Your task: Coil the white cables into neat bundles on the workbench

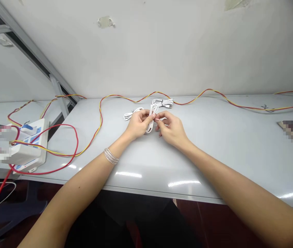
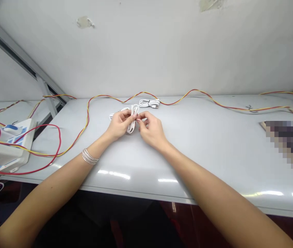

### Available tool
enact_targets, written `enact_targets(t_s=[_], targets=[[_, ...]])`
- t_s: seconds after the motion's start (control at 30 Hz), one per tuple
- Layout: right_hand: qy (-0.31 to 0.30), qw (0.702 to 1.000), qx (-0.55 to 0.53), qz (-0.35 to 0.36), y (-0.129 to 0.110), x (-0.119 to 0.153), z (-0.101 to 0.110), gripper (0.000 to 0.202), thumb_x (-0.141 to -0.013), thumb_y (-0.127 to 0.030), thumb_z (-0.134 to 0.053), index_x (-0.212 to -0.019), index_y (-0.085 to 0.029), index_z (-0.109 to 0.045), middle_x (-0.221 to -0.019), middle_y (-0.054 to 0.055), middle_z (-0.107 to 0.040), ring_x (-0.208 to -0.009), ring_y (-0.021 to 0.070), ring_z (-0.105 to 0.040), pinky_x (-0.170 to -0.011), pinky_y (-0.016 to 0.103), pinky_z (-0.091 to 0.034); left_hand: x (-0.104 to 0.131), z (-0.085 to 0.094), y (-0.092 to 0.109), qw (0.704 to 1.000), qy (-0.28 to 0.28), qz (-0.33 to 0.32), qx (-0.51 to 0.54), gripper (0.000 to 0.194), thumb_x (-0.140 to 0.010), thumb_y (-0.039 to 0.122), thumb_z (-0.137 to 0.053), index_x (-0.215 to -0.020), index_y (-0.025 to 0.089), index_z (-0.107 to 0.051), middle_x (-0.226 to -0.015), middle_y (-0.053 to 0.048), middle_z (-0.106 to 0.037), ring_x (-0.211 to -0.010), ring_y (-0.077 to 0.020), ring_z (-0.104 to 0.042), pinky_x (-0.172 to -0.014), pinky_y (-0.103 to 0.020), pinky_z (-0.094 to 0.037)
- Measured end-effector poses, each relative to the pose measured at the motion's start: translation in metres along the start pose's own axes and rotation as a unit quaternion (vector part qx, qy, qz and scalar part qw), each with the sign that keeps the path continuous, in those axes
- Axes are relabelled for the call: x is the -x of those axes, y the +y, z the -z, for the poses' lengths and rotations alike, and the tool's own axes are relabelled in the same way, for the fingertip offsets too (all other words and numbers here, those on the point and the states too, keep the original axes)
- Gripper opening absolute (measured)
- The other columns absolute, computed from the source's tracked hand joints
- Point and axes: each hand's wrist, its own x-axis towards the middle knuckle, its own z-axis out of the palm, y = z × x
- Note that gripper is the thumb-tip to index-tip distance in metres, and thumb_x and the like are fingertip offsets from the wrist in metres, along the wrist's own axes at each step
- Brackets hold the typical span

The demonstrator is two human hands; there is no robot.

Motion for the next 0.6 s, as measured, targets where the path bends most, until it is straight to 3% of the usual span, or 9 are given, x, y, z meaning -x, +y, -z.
enact_targets(t_s=[0.13, 0.27, 0.37, 0.47, 0.6], targets=[[-0.024, 0.995, -0.062, -0.079, -0.005, -0.003, 0.0, 0.01, -0.082, -0.029, -0.063, -0.085, -0.02, -0.062, -0.075, 0.002, -0.064, -0.062, 0.0145, -0.061, -0.044, 0.023, -0.048, -0.001, 0.0, 0.002, 1.0, 0.011, 0.014, 0.006, 0.03, -0.08, 0.041, -0.08, -0.082, 0.013, -0.068, -0.076, -0.005, -0.07, -0.067, -0.0129, -0.061, -0.061, -0.025, -0.045], [-0.029, 0.984, -0.114, -0.135, -0.008, -0.006, 0.004, 0.011, -0.077, -0.028, -0.068, -0.078, -0.02, -0.061, -0.082, 0.003, -0.065, -0.062, 0.0137, -0.061, -0.043, 0.023, -0.05, -0.004, 0.006, 0.005, 0.997, 0.06, 0.05, 0.008, 0.026, -0.086, 0.038, -0.075, -0.084, 0.014, -0.066, -0.06, 0.001, -0.06, -0.05, -0.0092, -0.048, -0.05, -0.025, -0.036], [-0.011, 0.994, -0.06, -0.093, -0.005, -0.006, 0.007, 0.017, -0.078, -0.035, -0.07, -0.084, -0.02, -0.064, -0.088, 0.005, -0.066, -0.061, 0.0128, -0.06, -0.043, 0.024, -0.05, -0.006, 0.011, 0.006, 0.995, 0.079, 0.067, 0.013, 0.027, -0.085, 0.04, -0.076, -0.087, 0.014, -0.068, -0.059, 0.001, -0.06, -0.049, -0.01, -0.05, -0.051, -0.025, -0.037], [0.011, 1.0, 0.005, -0.017, 0.0, -0.004, 0.007, 0.025, -0.079, -0.038, -0.071, -0.096, -0.02, -0.064, -0.093, 0.004, -0.068, -0.062, 0.0133, -0.063, -0.048, 0.025, -0.051, -0.005, 0.01, 0.005, 0.995, 0.062, 0.068, 0.028, 0.032, -0.08, 0.044, -0.08, -0.087, 0.014, -0.07, -0.063, 0.0, -0.064, -0.055, -0.0114, -0.055, -0.055, -0.026, -0.041], [0.01, 0.999, 0.031, 0.031, 0.0, 0.0, 0.006, 0.029, -0.081, -0.038, -0.071, -0.102, -0.021, -0.062, -0.096, 0.003, -0.069, -0.063, 0.0136, -0.064, -0.054, 0.028, -0.05, -0.002, 0.004, 0.001, 0.997, 0.037, 0.047, 0.038, 0.037, -0.074, 0.049, -0.083, -0.085, 0.015, -0.072, -0.072, -0.002, -0.067, -0.064, -0.0122, -0.059, -0.063, -0.028, -0.046]])
